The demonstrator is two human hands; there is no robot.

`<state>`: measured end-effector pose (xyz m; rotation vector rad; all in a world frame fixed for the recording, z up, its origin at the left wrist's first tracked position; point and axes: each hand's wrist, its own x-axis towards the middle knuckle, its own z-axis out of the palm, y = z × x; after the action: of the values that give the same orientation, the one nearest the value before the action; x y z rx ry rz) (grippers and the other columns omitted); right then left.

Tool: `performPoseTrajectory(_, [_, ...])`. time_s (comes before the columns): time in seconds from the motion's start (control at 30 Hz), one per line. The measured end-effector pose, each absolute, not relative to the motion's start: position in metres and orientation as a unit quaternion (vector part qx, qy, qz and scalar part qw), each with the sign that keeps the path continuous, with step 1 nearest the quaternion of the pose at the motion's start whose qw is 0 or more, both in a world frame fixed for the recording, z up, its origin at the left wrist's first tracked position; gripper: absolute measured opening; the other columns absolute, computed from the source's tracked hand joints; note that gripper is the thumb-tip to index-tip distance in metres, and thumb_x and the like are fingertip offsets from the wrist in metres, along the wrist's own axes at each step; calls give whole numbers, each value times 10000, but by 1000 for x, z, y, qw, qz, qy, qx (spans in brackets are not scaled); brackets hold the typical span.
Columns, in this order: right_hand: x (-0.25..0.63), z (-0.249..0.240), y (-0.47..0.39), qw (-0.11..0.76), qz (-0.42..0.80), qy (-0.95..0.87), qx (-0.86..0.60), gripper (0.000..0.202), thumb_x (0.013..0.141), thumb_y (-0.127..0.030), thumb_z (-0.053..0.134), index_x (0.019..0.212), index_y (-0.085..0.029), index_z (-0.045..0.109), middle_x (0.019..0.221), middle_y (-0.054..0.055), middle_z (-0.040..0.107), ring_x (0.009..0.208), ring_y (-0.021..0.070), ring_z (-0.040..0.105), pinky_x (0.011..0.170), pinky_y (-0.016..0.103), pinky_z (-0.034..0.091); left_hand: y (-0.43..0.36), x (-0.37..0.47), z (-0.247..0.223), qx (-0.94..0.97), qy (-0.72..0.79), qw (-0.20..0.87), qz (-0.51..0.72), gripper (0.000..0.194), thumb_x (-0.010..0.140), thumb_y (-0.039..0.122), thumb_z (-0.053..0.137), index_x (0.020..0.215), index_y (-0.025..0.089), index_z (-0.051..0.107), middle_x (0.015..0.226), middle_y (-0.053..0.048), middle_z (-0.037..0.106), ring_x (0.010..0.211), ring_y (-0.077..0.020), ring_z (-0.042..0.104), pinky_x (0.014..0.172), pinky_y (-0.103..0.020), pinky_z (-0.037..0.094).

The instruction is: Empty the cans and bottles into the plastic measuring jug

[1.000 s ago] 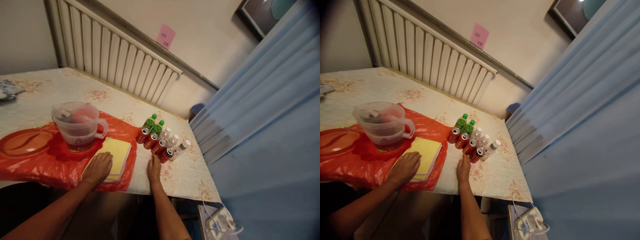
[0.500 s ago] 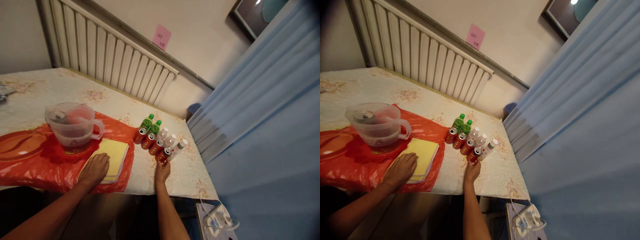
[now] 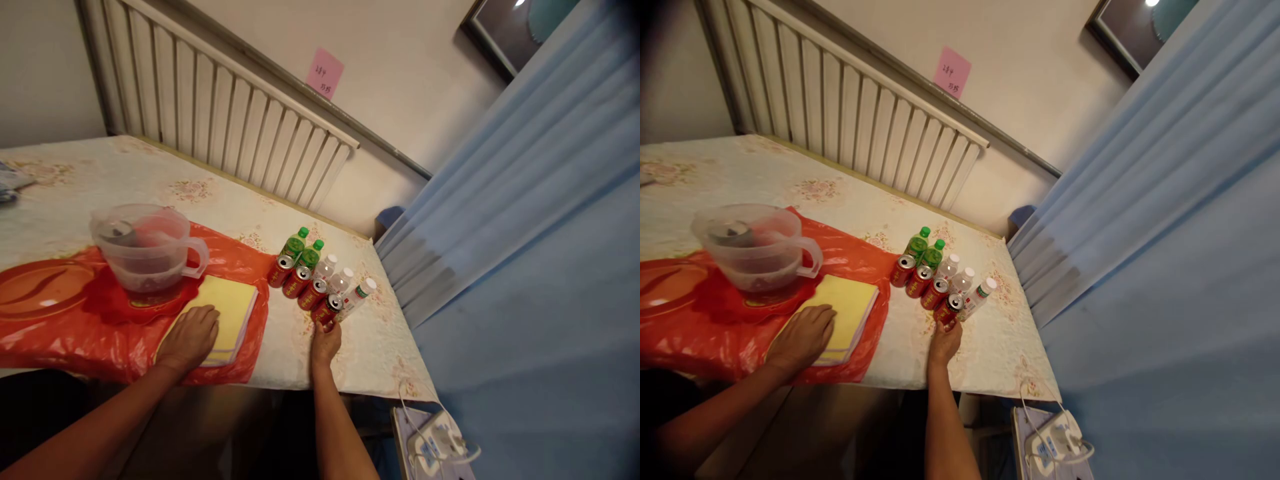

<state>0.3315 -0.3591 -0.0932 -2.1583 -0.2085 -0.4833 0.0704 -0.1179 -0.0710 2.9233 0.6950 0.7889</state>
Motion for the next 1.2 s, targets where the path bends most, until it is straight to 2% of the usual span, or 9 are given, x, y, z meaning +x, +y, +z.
performPoseTrajectory(0.2, [323,-89,-362,441,-202,-84,-870,299,767,-376,580,986,-174,600,823,74,664,729,239,610,698,313,442,-121,69,-66,936,228,54,261,269,932,232,433,1016,150,676,1141,-171,682,1057,-327,598,904,-467,475])
performPoseTrajectory(0.37, [299,-78,-368,432,-197,-98,-875,142,801,-348,475,811,-226,546,768,77,638,701,248,579,703,334,409,-127,66,-62,928,238,115,261,240,939,207,433,1000,165,661,1129,-167,668,1071,-316,581,932,-480,455])
performPoseTrajectory(0.53, [264,-73,-371,422,-138,-177,-878,231,825,-424,483,752,-248,614,708,67,676,659,251,595,654,326,399,-133,62,-60,915,260,151,268,198,940,198,454,998,181,643,1118,-131,657,1070,-282,568,961,-457,440])
performPoseTrajectory(0.6, [254,-76,-372,406,-113,-197,-885,301,851,-466,449,816,-254,659,780,89,718,676,263,624,645,336,411,-133,61,-60,910,269,163,271,191,950,202,450,978,189,639,1093,-117,657,1069,-274,562,967,-449,435])
performPoseTrajectory(0.7, [247,-82,-375,410,-98,-203,-884,328,824,-496,455,833,-262,685,833,107,737,700,285,648,641,361,440,-132,60,-59,897,284,190,282,184,957,196,444,958,194,628,1052,-103,652,1046,-260,562,943,-433,444])
performPoseTrajectory(0.83, [242,-80,-363,495,-57,-181,-848,309,809,-527,495,814,-260,650,637,29,638,532,225,566,533,330,434,-125,63,-59,881,291,226,296,172,949,180,455,876,202,609,949,-74,649,943,-228,575,880,-396,468])
performPoseTrajectory(0.97, [236,-50,-322,554,55,-245,-793,359,799,-582,543,821,-239,646,600,-9,577,485,177,518,476,290,423,-113,66,-55,878,265,291,272,130,922,183,505,840,194,606,930,-70,664,915,-221,587,898,-396,461])
performPoseTrajectory(1.1, [235,10,-255,503,115,-369,-773,350,781,-558,636,825,-213,681,612,-1,598,523,170,540,518,277,456,-104,58,-45,855,236,404,224,75,872,188,542,870,194,617,944,-70,689,923,-221,617,876,-363,480])
performPoseTrajectory(1.2, [237,58,-194,471,132,-423,-763,308,785,-500,661,838,-198,693,635,11,623,561,172,554,540,273,459,-102,49,-38,828,191,479,220,160,812,204,567,952,223,642,986,-60,708,889,-205,647,821,-320,512])
